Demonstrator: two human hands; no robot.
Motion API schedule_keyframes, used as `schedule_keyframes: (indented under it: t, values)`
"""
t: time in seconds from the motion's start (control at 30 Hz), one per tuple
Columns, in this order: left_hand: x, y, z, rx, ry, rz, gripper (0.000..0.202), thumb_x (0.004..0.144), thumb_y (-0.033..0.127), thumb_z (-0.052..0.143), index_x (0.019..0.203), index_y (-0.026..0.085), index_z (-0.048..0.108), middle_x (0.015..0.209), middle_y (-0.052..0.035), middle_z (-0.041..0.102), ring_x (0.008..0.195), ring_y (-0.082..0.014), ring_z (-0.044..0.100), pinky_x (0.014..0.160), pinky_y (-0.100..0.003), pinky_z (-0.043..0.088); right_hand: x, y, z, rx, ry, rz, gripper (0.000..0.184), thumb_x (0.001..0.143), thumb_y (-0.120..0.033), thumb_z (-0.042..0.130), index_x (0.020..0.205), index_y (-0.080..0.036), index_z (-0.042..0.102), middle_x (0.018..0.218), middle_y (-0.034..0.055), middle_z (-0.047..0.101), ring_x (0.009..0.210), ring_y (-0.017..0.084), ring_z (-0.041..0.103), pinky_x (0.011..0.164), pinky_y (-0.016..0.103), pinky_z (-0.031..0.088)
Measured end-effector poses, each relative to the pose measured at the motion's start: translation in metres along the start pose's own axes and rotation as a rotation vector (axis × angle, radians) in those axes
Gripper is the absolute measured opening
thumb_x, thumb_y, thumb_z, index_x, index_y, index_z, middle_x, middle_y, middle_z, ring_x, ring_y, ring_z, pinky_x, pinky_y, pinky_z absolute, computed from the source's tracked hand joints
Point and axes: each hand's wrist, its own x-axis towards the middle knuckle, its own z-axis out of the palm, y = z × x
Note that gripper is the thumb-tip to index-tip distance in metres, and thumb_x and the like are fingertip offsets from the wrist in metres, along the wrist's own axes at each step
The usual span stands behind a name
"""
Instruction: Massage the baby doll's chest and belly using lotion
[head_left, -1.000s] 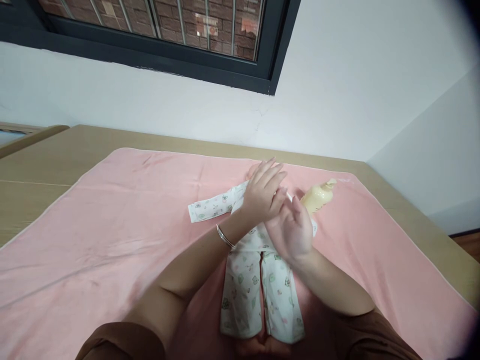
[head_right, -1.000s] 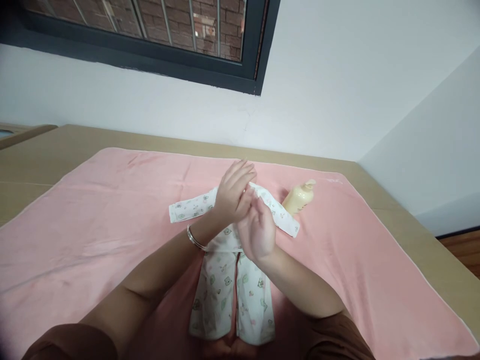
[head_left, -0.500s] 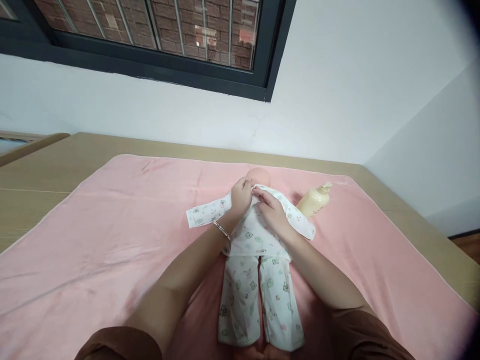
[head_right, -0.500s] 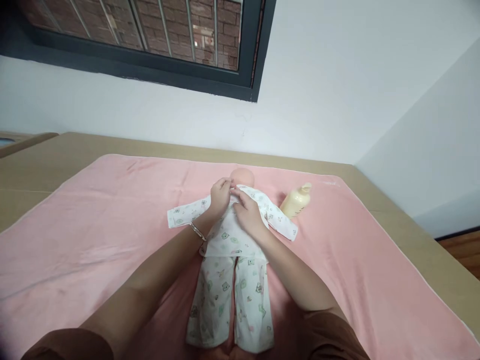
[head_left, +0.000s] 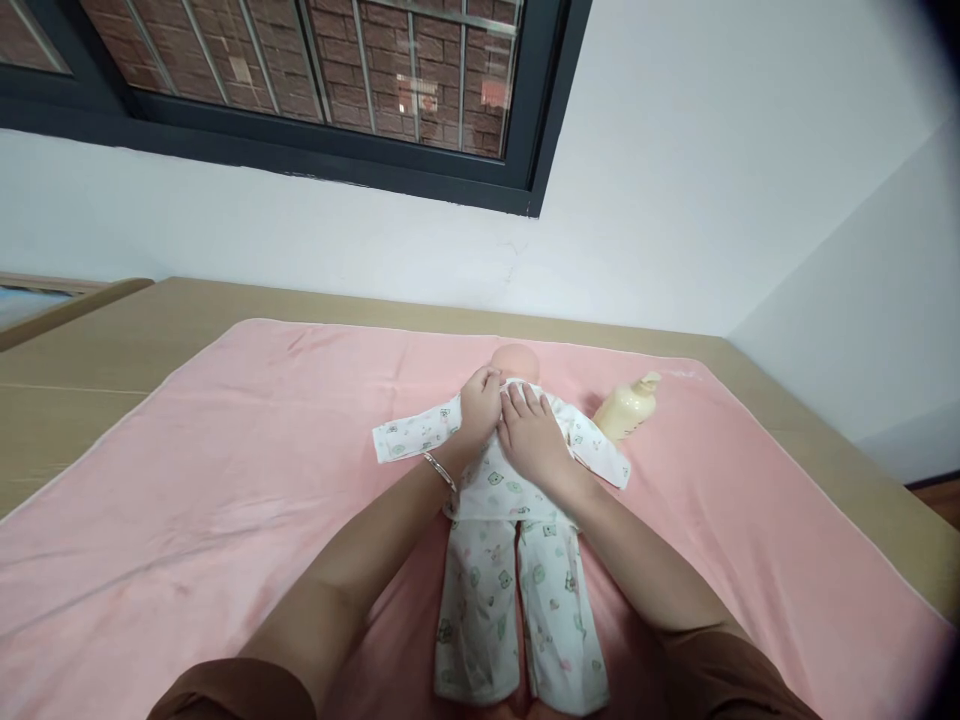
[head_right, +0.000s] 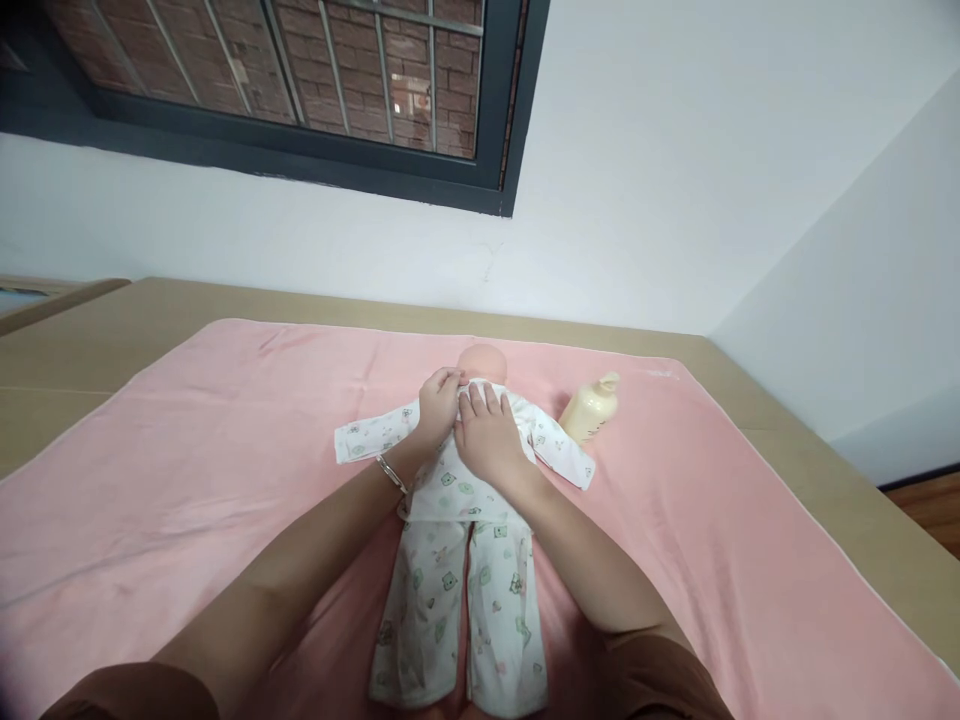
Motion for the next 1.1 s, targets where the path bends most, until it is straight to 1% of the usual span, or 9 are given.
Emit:
schedule_keyframes:
  t: [0.17, 0.23, 0.3, 0.37, 0.47, 0.63, 0.73, 0.93, 1.1]
  values:
    - [-0.004, 0.001, -0.001, 0.025, -0.023, 0.034, 0.020, 0.088, 0.028, 0.046, 0.081, 0.020, 0.063, 0.083, -0.0019, 0.068, 0.081, -0.0165, 0.062, 0.076, -0.027, 0.048, 0.012, 0.017, -0.008, 0.093, -0.082, -0.112, 0.055, 0.098, -0.034, 0.038, 0.150, -0.019, 0.035, 0.159, 0.0057, 0.030, 0.149, 0.027, 0.021, 0.121, 0.049, 0.017]
    - [-0.005, 0.001, -0.001, 0.043, -0.035, 0.059, 0.020, 0.089, 0.029, 0.046, 0.083, 0.020, 0.063, 0.085, -0.0020, 0.069, 0.083, -0.0168, 0.063, 0.078, -0.028, 0.048, 0.011, 0.015, -0.006, 0.079, -0.041, -0.009, 0.055, 0.098, -0.035, 0.036, 0.150, -0.017, 0.036, 0.158, 0.0084, 0.032, 0.147, 0.029, 0.024, 0.119, 0.049, 0.022]
    - [-0.006, 0.001, -0.001, 0.063, -0.039, 0.075, 0.021, 0.090, 0.030, 0.046, 0.084, 0.020, 0.063, 0.085, -0.0021, 0.069, 0.084, -0.0170, 0.063, 0.079, -0.028, 0.048, 0.004, 0.004, -0.002, 0.020, 0.022, 0.135, 0.058, 0.098, -0.035, 0.035, 0.149, -0.009, 0.035, 0.156, 0.0167, 0.032, 0.145, 0.036, 0.027, 0.116, 0.053, 0.026]
    - [-0.006, 0.000, -0.001, 0.080, -0.042, 0.078, 0.022, 0.090, 0.031, 0.046, 0.084, 0.020, 0.063, 0.086, -0.0021, 0.069, 0.084, -0.0169, 0.063, 0.080, -0.028, 0.048, -0.006, -0.009, 0.000, -0.028, 0.052, 0.187, 0.060, 0.098, -0.035, 0.035, 0.148, -0.002, 0.034, 0.155, 0.0237, 0.031, 0.144, 0.040, 0.028, 0.114, 0.056, 0.027]
    - [-0.005, -0.003, -0.002, 0.099, -0.048, 0.058, 0.023, 0.090, 0.032, 0.045, 0.086, 0.019, 0.064, 0.088, -0.0028, 0.070, 0.084, -0.0168, 0.063, 0.079, -0.028, 0.049, -0.011, -0.014, -0.001, -0.037, 0.029, 0.125, 0.059, 0.097, -0.032, 0.034, 0.147, -0.001, 0.035, 0.155, 0.0233, 0.031, 0.144, 0.042, 0.025, 0.115, 0.056, 0.024]
    - [-0.005, -0.009, -0.001, 0.136, -0.058, 0.121, 0.022, 0.088, 0.028, 0.048, 0.096, 0.019, 0.065, 0.099, -0.0059, 0.071, 0.096, -0.0195, 0.064, 0.089, -0.033, 0.050, 0.007, 0.008, -0.006, 0.031, -0.017, 0.086, 0.058, 0.095, -0.033, 0.038, 0.148, -0.008, 0.037, 0.157, 0.0150, 0.032, 0.145, 0.037, 0.027, 0.117, 0.052, 0.024]
    - [-0.006, -0.012, -0.001, 0.200, -0.079, 0.173, 0.022, 0.086, 0.025, 0.048, 0.096, 0.018, 0.066, 0.101, -0.0075, 0.071, 0.099, -0.0216, 0.064, 0.093, -0.037, 0.049, 0.010, 0.011, -0.005, 0.012, 0.006, 0.092, 0.058, 0.097, -0.033, 0.034, 0.148, -0.005, 0.037, 0.156, 0.0172, 0.033, 0.144, 0.036, 0.028, 0.117, 0.051, 0.024]
    - [0.000, -0.019, -0.001, 0.208, -0.094, 0.120, 0.022, 0.081, 0.020, 0.050, 0.096, 0.019, 0.066, 0.101, -0.0060, 0.071, 0.098, -0.0210, 0.065, 0.093, -0.037, 0.050, -0.019, -0.019, -0.006, -0.067, 0.038, 0.102, 0.060, 0.096, -0.032, 0.035, 0.148, 0.000, 0.035, 0.155, 0.0247, 0.031, 0.143, 0.044, 0.027, 0.114, 0.060, 0.024]
    - [-0.001, -0.020, -0.002, 0.285, -0.023, 0.213, 0.024, 0.081, 0.016, 0.045, 0.092, 0.019, 0.066, 0.101, -0.0074, 0.069, 0.102, -0.0229, 0.061, 0.097, -0.041, 0.048, -0.017, -0.011, -0.017, -0.014, -0.118, 0.037, 0.072, 0.092, -0.042, 0.048, 0.151, -0.004, 0.030, 0.158, 0.0217, 0.023, 0.146, 0.043, 0.017, 0.117, 0.058, 0.020]
